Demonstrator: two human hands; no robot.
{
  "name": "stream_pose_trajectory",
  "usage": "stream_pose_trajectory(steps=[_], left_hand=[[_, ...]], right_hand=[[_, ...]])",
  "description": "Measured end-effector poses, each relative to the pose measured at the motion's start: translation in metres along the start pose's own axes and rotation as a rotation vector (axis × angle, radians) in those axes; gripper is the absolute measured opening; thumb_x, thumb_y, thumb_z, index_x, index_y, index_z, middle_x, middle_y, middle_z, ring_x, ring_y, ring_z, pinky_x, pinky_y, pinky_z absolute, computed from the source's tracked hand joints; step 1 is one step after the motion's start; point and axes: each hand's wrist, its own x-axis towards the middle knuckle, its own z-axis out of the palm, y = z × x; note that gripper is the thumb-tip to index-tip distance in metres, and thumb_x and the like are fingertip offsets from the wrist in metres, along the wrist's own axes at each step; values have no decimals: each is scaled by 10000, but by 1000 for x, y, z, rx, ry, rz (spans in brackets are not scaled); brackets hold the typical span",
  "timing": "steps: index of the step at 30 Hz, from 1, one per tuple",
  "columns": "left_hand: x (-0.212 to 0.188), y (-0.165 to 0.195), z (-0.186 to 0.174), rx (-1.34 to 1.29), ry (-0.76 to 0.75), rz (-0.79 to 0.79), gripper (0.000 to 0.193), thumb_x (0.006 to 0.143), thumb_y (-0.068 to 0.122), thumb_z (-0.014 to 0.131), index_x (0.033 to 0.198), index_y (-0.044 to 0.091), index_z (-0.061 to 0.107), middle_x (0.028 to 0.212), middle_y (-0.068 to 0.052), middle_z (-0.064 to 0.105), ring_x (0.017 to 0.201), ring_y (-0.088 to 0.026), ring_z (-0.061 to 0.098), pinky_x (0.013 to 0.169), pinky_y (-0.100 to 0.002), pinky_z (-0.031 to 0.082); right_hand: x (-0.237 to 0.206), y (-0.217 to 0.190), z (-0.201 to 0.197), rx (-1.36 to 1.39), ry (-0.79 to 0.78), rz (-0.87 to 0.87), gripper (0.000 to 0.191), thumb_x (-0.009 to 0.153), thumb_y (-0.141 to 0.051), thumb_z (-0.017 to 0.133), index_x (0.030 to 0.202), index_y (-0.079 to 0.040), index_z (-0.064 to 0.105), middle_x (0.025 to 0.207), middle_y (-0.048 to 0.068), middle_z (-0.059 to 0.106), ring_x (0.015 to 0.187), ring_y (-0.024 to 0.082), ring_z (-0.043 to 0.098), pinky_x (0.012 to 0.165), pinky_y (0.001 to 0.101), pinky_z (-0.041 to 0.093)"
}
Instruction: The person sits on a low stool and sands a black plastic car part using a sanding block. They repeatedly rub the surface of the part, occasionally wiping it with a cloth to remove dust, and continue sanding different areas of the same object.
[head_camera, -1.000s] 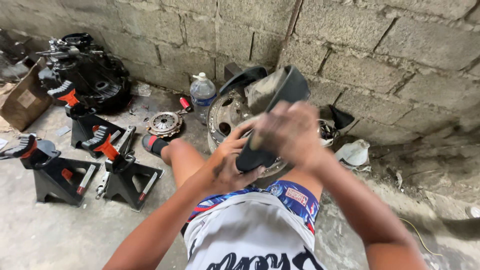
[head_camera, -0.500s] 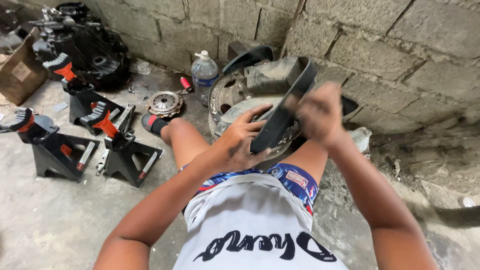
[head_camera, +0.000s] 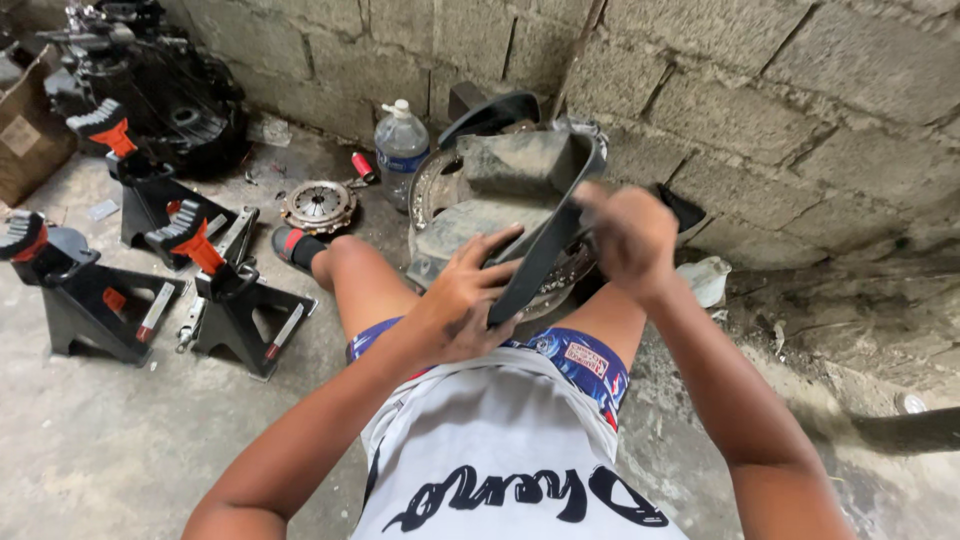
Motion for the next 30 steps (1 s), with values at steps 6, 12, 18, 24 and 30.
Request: stream_pose_trajectory(steps=[6, 12, 18, 24, 30], left_hand=[[-4, -6, 2, 14, 3, 7, 348, 683, 149, 794, 1029, 137, 759, 1384, -25, 611, 1489, -407, 378, 1174, -693, 311], [-18, -1, -3, 137, -21, 23, 443, 702, 148, 790, 1144, 122, 773, 1494, -43, 590, 1479, -399, 390, 1171, -681, 320], [-13, 4, -7, -93, 86, 8, 288, 777, 121, 795, 1057, 75, 744, 1364, -105, 644, 1451, -447, 443, 1186, -640, 348], [-21, 12, -28, -377, 114, -50, 307, 807, 80, 801, 1089, -6, 716, 1302, -175, 653, 1349, -409, 551, 1167, -509, 422], [-35, 0, -31, -593, 170, -432, 179, 902, 162, 736, 886, -12, 699, 854, -55, 708, 802, -159, 685, 739, -315, 522]], right_hand=[[7, -45, 22, -390, -859, 119, 324, 890, -146, 601, 1161, -258, 739, 608, 90, 634, 590, 305, 645, 581, 442, 541], [15, 2, -7, -77, -45, 104, 336, 972, 27, 593, 1250, -126, 704, 731, 91, 609, 678, 288, 632, 647, 428, 522], [0, -64, -1, 151, -53, -19, 420, 962, 64, 613, 1372, -23, 641, 865, 100, 669, 835, 288, 705, 807, 430, 602], [23, -36, 3, -589, -1014, 256, 408, 1118, -427, 575, 784, -258, 738, 738, 28, 681, 700, 216, 645, 745, 394, 523], [13, -31, 19, -160, -273, 178, 307, 944, -154, 644, 1244, -150, 706, 788, 34, 605, 754, 249, 612, 749, 441, 482]])
